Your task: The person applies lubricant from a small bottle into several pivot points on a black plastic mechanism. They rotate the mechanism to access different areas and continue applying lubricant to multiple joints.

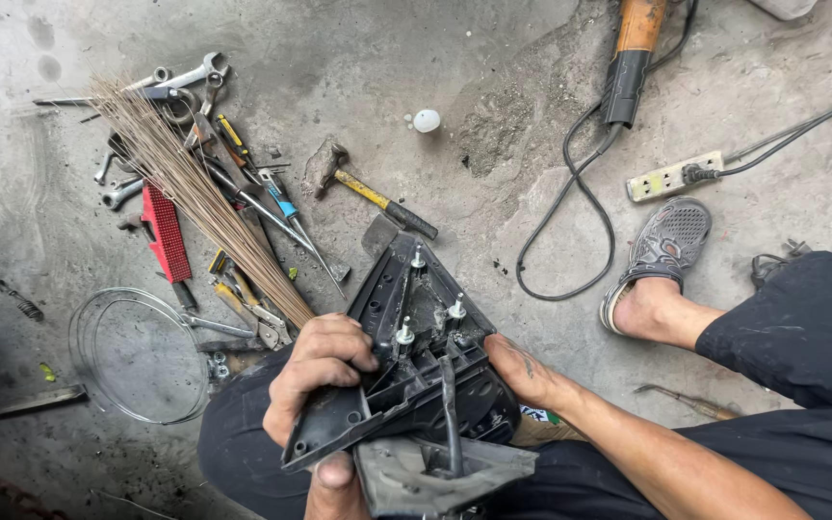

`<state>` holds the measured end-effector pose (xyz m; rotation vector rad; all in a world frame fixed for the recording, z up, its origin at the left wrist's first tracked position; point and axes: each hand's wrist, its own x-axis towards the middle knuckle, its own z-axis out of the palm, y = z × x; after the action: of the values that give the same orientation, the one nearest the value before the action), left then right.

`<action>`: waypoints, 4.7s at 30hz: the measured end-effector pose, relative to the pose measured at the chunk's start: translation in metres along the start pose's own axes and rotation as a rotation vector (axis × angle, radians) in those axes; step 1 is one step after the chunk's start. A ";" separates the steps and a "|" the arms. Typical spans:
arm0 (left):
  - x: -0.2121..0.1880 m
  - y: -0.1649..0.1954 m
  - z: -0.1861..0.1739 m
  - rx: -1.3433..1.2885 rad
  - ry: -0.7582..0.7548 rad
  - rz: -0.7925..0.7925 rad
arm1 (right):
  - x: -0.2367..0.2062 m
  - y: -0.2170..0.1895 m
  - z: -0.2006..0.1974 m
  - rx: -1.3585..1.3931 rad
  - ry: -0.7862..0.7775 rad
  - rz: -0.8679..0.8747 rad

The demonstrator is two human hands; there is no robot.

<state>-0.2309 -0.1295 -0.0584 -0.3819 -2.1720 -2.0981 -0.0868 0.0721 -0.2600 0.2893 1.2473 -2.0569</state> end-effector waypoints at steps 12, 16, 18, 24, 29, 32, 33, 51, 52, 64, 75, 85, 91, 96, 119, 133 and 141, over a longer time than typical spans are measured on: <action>0.001 0.002 0.006 -0.053 -0.039 -0.027 | -0.006 -0.032 0.001 -0.062 0.035 0.169; 0.007 -0.004 -0.006 -0.205 -0.064 -0.025 | -0.010 -0.032 0.006 -0.339 0.080 0.138; 0.011 -0.007 -0.014 -0.264 -0.099 -0.019 | -0.011 -0.037 0.009 -0.421 0.080 0.137; 0.011 -0.014 -0.018 -0.426 -0.038 -0.037 | -0.023 -0.081 0.028 -0.336 0.005 -0.082; 0.021 -0.027 -0.009 -0.800 0.148 -0.105 | -0.045 -0.115 0.056 -0.500 0.141 -0.043; 0.025 -0.024 -0.008 -1.012 0.169 -0.151 | -0.063 -0.118 0.069 -0.558 0.238 -0.070; 0.028 -0.022 -0.008 -1.073 0.152 -0.149 | -0.067 -0.116 0.071 -0.591 0.249 -0.056; 0.045 -0.075 -0.018 -1.413 -0.128 -0.120 | -0.089 -0.113 0.074 -0.755 0.344 -0.147; 0.044 -0.076 -0.018 -1.423 -0.120 -0.114 | -0.089 -0.114 0.076 -0.757 0.354 -0.134; 0.039 -0.063 -0.024 -1.438 0.021 -0.291 | -0.101 -0.115 0.107 -0.573 0.372 0.016; 0.024 -0.050 -0.029 -1.319 0.100 -0.360 | -0.101 -0.107 0.113 -0.698 0.288 -0.097; 0.023 -0.027 -0.031 -0.975 -0.029 -0.035 | -0.092 -0.113 0.107 -0.328 0.143 -0.050; -0.002 0.009 -0.031 -0.625 0.134 -0.047 | -0.071 -0.097 0.083 -0.366 0.126 -0.173; -0.011 0.027 -0.029 -0.547 0.018 0.080 | -0.067 -0.066 0.069 -0.209 0.158 -0.060; -0.024 0.063 -0.032 -0.209 0.196 0.216 | -0.102 -0.154 0.100 -0.162 0.213 -0.407; -0.023 0.061 -0.027 -0.155 0.225 0.220 | -0.105 -0.240 0.118 -0.713 -0.251 -0.763; -0.023 0.051 -0.024 -0.175 0.242 0.211 | -0.101 -0.231 0.103 -0.843 -0.212 -0.765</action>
<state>-0.1983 -0.1548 -0.0134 -0.3351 -1.7434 -2.0986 -0.1507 0.0970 0.0036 -0.8874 2.1438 -1.8080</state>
